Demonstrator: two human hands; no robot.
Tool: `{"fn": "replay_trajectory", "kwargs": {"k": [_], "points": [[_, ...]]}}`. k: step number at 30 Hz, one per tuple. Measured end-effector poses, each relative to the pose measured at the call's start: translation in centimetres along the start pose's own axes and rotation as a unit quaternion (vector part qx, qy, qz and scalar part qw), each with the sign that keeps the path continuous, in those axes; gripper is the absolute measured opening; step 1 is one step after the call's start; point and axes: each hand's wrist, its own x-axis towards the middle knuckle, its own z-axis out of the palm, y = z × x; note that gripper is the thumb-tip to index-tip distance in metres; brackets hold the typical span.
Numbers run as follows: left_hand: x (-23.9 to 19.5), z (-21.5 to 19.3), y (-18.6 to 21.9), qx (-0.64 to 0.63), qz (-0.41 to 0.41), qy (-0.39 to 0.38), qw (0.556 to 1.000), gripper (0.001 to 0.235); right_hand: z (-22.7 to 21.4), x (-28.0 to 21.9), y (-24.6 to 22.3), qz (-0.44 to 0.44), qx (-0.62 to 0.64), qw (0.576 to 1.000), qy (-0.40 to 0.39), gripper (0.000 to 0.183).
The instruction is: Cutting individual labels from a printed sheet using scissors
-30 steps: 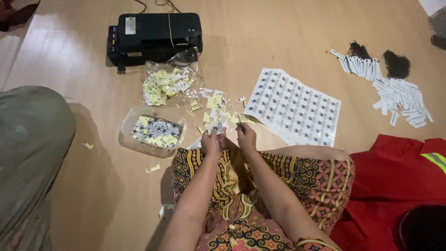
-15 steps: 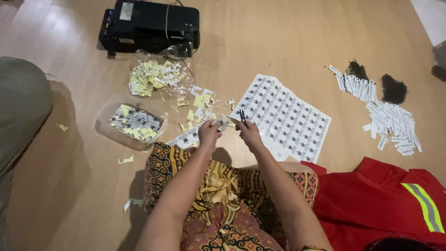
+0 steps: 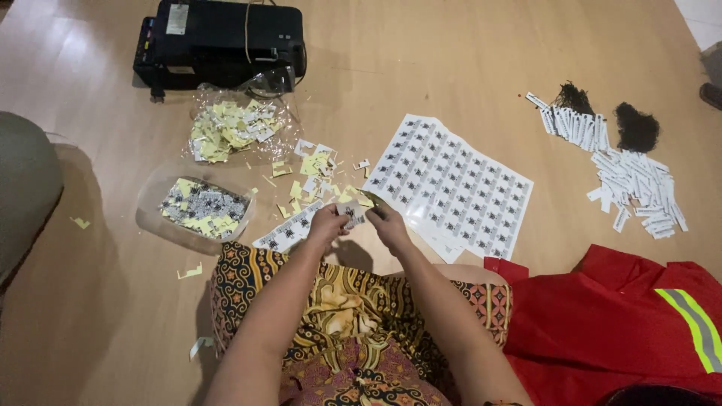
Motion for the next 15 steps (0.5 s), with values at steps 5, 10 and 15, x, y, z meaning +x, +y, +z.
{"fn": "replay_trajectory", "kwargs": {"k": [5,10,15], "points": [[2.5,0.3,-3.1,0.004,-0.018,-0.05,0.999,0.026,1.6,3.9,5.5,-0.028,-0.081,0.996,-0.013,0.033],[0.2,1.5,-0.3,-0.011,-0.045,-0.06,0.997,0.028,2.3,6.4,6.9,-0.029,-0.051,0.998,-0.01,0.028],[2.1,1.2,-1.2,-0.019,-0.017,0.013,1.0,0.028,2.0,6.0,7.4,-0.03,0.128,0.991,-0.031,0.035]]}}
